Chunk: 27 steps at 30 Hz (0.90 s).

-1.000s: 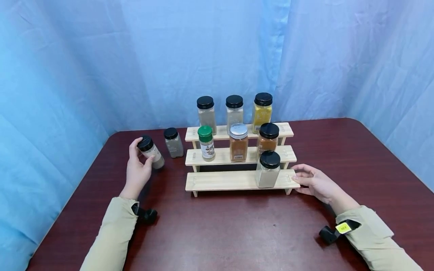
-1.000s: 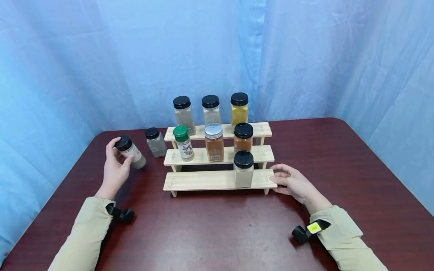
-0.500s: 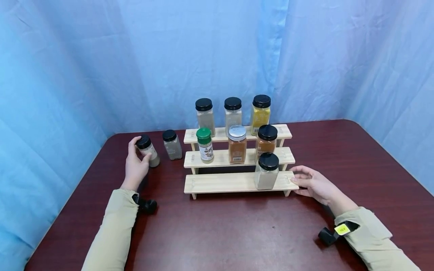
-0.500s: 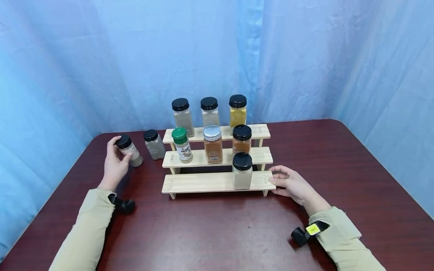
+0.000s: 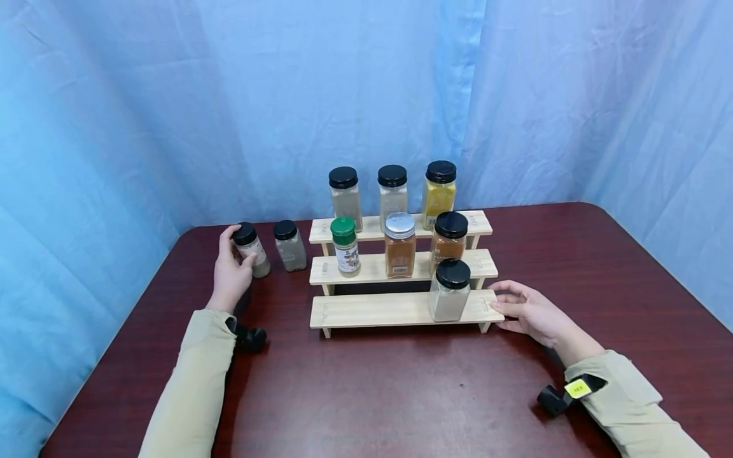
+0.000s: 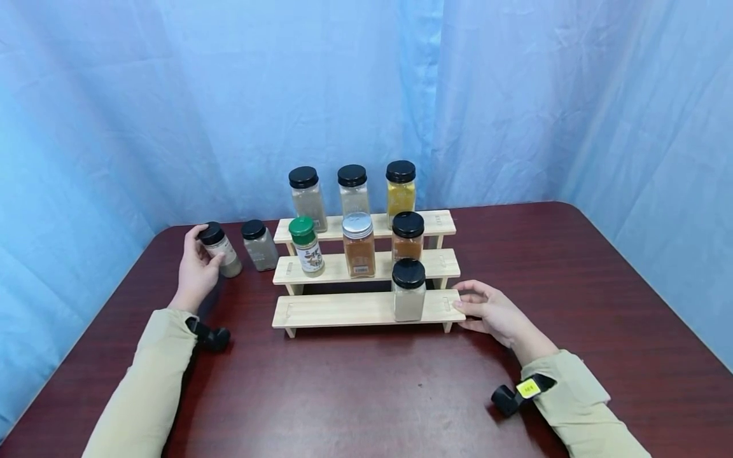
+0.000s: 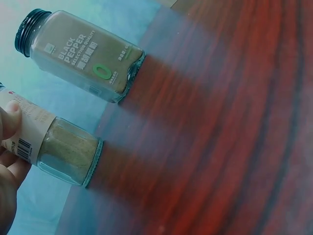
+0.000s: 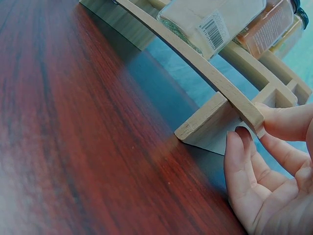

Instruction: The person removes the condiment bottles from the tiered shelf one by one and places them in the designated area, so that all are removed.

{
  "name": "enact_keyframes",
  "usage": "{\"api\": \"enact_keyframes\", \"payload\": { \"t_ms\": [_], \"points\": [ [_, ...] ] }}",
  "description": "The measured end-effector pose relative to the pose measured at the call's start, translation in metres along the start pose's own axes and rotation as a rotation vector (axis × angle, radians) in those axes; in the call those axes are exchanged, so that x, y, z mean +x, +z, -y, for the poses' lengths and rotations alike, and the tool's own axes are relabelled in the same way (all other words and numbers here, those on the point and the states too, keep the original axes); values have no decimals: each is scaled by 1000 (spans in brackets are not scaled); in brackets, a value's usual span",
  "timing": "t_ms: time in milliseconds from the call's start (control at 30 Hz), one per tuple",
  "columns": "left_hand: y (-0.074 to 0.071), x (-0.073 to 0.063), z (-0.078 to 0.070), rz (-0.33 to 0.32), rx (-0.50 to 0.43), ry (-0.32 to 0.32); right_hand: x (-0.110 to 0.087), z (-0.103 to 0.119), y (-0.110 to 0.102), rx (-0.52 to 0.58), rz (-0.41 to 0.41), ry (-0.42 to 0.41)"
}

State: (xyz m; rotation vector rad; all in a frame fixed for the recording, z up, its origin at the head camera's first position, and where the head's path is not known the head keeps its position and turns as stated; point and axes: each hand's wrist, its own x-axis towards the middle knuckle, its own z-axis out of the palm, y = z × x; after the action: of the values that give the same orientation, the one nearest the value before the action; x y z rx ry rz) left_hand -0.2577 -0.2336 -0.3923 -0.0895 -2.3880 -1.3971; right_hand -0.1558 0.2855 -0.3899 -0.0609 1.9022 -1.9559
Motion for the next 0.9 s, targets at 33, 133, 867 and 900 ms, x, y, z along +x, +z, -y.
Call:
{"api": "enact_keyframes", "payload": {
  "t_ms": [33,133,867,900],
  "points": [
    [0,1,0,1,0,2,0,0,0,-1,0,-2],
    [0,4,0,12,-4,5,0,0,-1,1,-1,-5],
    [-2,10,-2,65,-124,-10,1,-1,-1,5,1,-3],
    [-2,10,-2,57,-134,-11,1,-1,-1,4,-1,0]
  ]
}}
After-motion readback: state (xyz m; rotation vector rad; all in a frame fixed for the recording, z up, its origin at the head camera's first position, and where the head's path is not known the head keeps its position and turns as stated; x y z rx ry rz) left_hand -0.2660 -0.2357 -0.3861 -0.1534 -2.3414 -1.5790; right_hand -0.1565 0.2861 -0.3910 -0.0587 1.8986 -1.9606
